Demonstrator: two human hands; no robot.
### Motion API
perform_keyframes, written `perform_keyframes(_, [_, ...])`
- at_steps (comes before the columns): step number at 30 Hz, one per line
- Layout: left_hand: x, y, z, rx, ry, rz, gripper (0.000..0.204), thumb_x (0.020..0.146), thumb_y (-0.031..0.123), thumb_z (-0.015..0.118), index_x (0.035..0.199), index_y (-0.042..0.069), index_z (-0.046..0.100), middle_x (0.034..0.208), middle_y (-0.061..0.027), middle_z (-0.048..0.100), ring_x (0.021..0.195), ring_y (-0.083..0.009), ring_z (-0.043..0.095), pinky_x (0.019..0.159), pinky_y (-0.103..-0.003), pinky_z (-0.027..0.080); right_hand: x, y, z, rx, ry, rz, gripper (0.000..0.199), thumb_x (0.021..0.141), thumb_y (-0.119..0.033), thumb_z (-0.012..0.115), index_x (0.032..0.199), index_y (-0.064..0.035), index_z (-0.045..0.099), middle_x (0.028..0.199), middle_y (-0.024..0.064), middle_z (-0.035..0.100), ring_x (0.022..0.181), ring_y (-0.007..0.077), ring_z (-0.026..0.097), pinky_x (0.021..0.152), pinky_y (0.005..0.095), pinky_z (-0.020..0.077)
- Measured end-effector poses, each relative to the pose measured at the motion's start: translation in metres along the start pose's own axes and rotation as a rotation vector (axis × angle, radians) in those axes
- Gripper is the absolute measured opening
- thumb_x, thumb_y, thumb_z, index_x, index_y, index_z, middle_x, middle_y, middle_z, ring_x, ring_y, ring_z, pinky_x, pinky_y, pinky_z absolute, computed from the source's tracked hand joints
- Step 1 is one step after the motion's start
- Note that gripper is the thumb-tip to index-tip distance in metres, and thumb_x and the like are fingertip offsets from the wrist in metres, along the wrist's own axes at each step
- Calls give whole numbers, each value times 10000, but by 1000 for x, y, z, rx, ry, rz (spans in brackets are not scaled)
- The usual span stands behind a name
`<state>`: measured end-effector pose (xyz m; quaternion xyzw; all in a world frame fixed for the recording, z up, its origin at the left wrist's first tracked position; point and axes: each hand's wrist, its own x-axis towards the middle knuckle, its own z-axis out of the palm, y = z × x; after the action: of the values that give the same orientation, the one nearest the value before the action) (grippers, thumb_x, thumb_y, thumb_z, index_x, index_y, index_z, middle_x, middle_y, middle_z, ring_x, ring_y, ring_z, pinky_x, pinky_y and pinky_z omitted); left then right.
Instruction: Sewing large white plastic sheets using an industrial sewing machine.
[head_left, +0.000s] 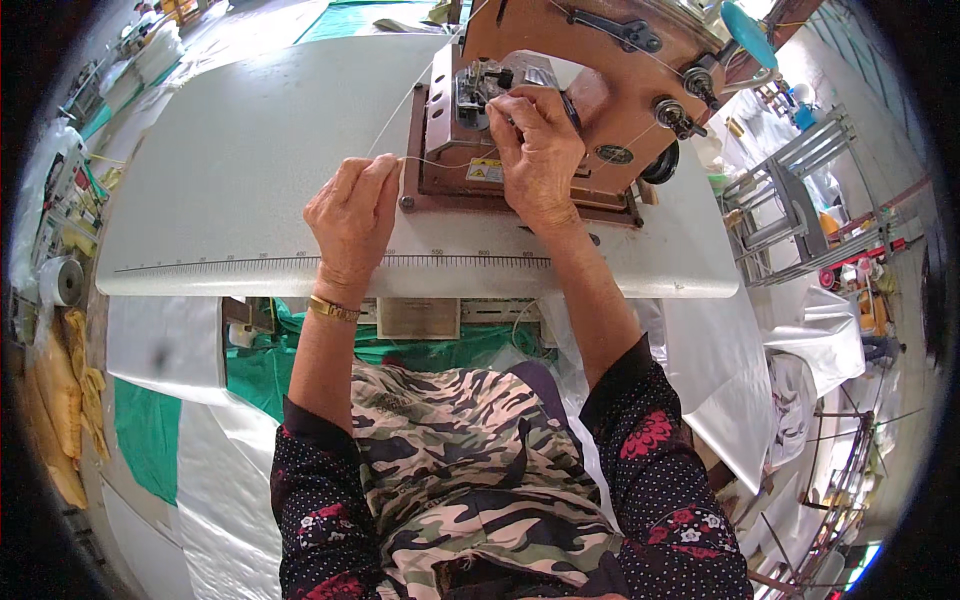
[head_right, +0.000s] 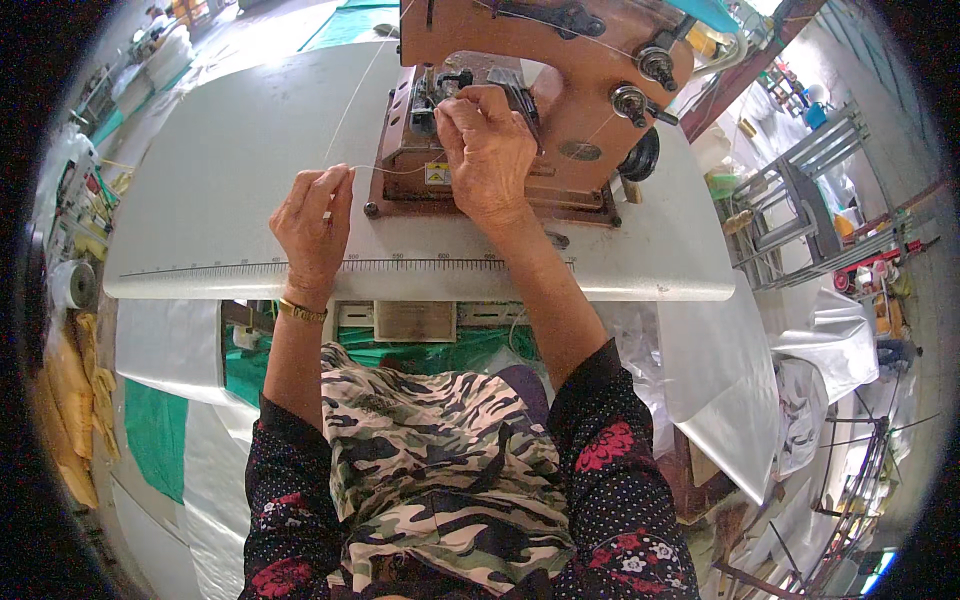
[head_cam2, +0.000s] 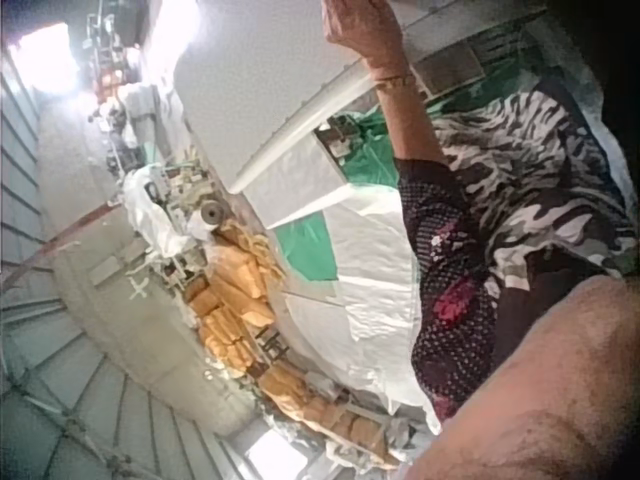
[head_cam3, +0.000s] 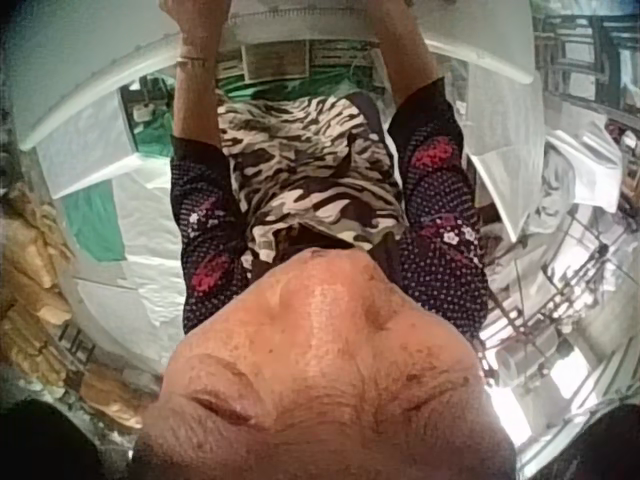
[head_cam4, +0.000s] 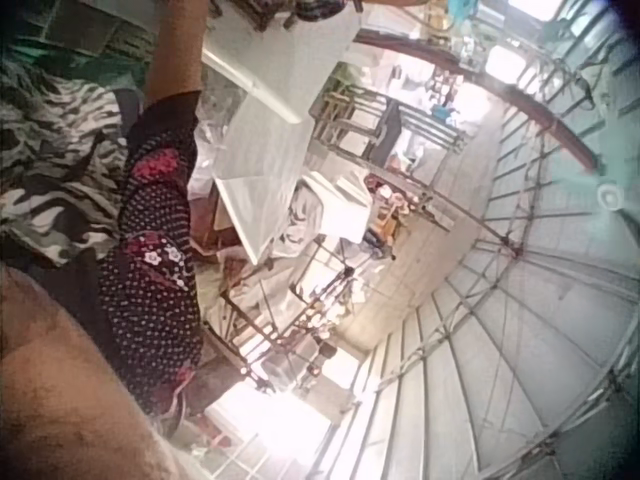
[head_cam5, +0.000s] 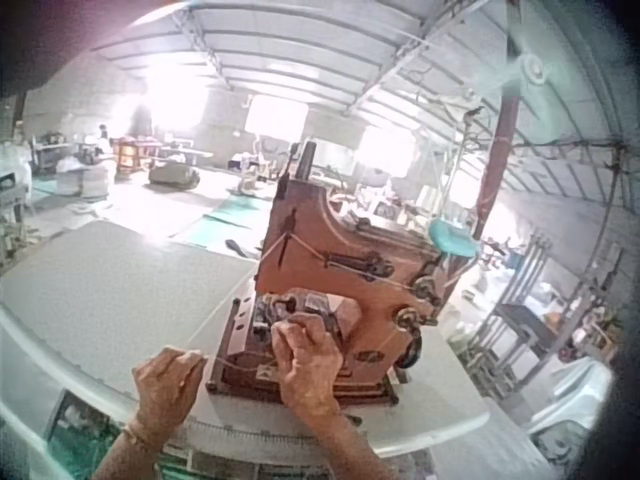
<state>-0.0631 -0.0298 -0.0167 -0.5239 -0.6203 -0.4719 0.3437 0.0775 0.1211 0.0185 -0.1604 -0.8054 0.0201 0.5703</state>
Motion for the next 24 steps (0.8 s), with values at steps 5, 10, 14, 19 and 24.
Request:
perform_keyframes(5, [-1, 0, 1, 11, -15, -1, 108, 816, 124, 728, 903, 122, 664, 764, -3, 597, 620, -155, 619, 534, -284, 484, -1, 2, 2, -21, 7, 10, 138, 790, -121, 717, 920, -86, 689, 955, 46, 605, 794, 255, 635, 677, 382, 471])
perform_keyframes(10, [-2, -2, 2, -1, -2, 18, 106, 817, 118, 736, 904, 119, 676, 778, -3, 612, 595, -137, 612, 512, -270, 475, 1, -1, 0, -35, -7, 5, 137, 786, -123, 718, 915, -89, 689, 967, 43, 607, 800, 257, 635, 683, 387, 475])
perform_keyframes(14, [-1, -2, 2, -8, 1, 27, 111, 813, 109, 746, 907, 115, 689, 790, -9, 629, 574, -124, 606, 497, -253, 468, 1, 0, 1, -62, -21, 6, 147, 779, -122, 719, 921, -96, 692, 969, 41, 608, 797, 265, 634, 685, 393, 480])
perform_keyframes(19, [0, -2, 2, -9, 6, 28, 118, 810, 100, 745, 912, 116, 687, 791, -7, 631, 575, -125, 606, 499, -258, 471, 3, -2, 0, -78, -44, 22, 152, 781, -127, 719, 930, -104, 699, 974, 44, 611, 801, 268, 638, 693, 395, 486])
perform_keyframes(24, [-4, -5, 3, -1, -8, 17, 121, 811, 94, 742, 912, 122, 682, 791, -4, 632, 573, -129, 607, 497, -267, 473, 7, -7, -2, -72, -108, 98, 132, 800, -126, 709, 929, -97, 701, 977, 54, 623, 819, 283, 647, 708, 393, 505])
